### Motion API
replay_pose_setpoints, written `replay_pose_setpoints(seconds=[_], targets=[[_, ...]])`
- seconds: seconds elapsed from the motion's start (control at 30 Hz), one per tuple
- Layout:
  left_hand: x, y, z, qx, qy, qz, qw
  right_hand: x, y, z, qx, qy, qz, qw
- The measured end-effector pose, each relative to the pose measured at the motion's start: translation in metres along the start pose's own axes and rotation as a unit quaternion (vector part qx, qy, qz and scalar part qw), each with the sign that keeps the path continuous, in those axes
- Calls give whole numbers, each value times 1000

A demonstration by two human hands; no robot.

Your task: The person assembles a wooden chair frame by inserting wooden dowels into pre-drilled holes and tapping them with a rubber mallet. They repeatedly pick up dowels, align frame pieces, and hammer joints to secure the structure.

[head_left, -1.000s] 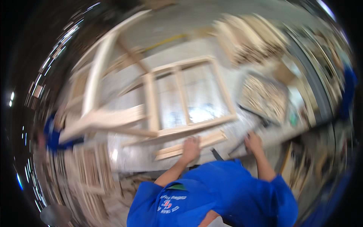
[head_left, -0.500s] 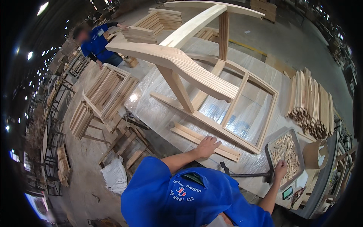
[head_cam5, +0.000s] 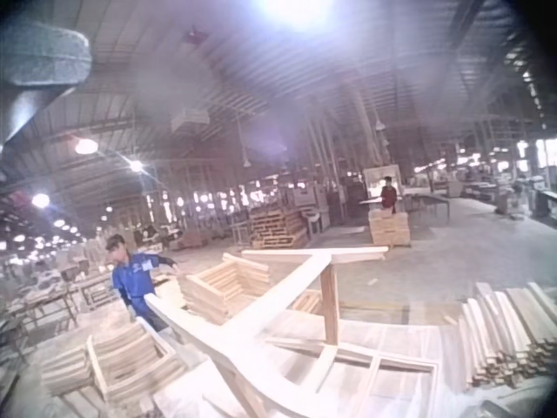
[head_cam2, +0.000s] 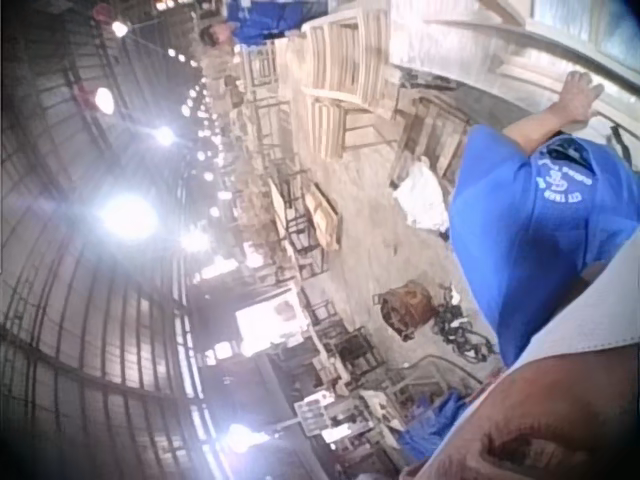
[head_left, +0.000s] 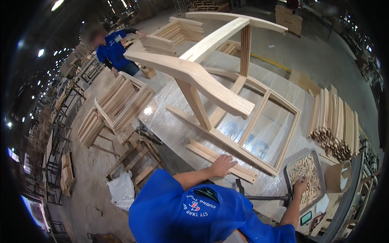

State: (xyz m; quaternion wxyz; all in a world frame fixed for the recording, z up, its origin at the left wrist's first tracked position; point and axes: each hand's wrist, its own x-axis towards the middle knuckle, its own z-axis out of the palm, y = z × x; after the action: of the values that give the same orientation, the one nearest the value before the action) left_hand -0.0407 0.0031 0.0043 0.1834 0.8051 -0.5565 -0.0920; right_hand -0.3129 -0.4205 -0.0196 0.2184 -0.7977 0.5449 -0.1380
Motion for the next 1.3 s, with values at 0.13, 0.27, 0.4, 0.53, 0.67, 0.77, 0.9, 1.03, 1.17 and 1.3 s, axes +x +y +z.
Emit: replay_pose_setpoints(seconds=[0.13,0.27,0.4,0.53,0.67,0.77,0.9,1.03,1.17,1.3], targets=[[-8,2,-1,-12,-23,-14,1000,-3,1,6,-25,-18,-3,1000],[-6,-2,-10,29,-38,-20,999,-5,16,33,2,-11,-88,996],[11,-11,20,-16,62,38,997,34,49,38,104,38,-72,991],[18,5,21,-8,-36,10,999,14,54,43,27,45,24,998],[19,12,17,-15,-39,1,999,6,30,18,95,60,88,990],[25,12,20,-19,-42,13,999,1,36,9,120,88,102,984],[25,11,18,-21,-40,12,999,1,26,7,77,76,98,989],[23,9,19,-24,-35,10,999,-6,24,7,49,54,132,989],[20,7,22,-20,-37,12,999,-11,12,13,35,48,95,994],[23,6,21,-13,-46,24,999,2,6,15,13,27,94,995]])
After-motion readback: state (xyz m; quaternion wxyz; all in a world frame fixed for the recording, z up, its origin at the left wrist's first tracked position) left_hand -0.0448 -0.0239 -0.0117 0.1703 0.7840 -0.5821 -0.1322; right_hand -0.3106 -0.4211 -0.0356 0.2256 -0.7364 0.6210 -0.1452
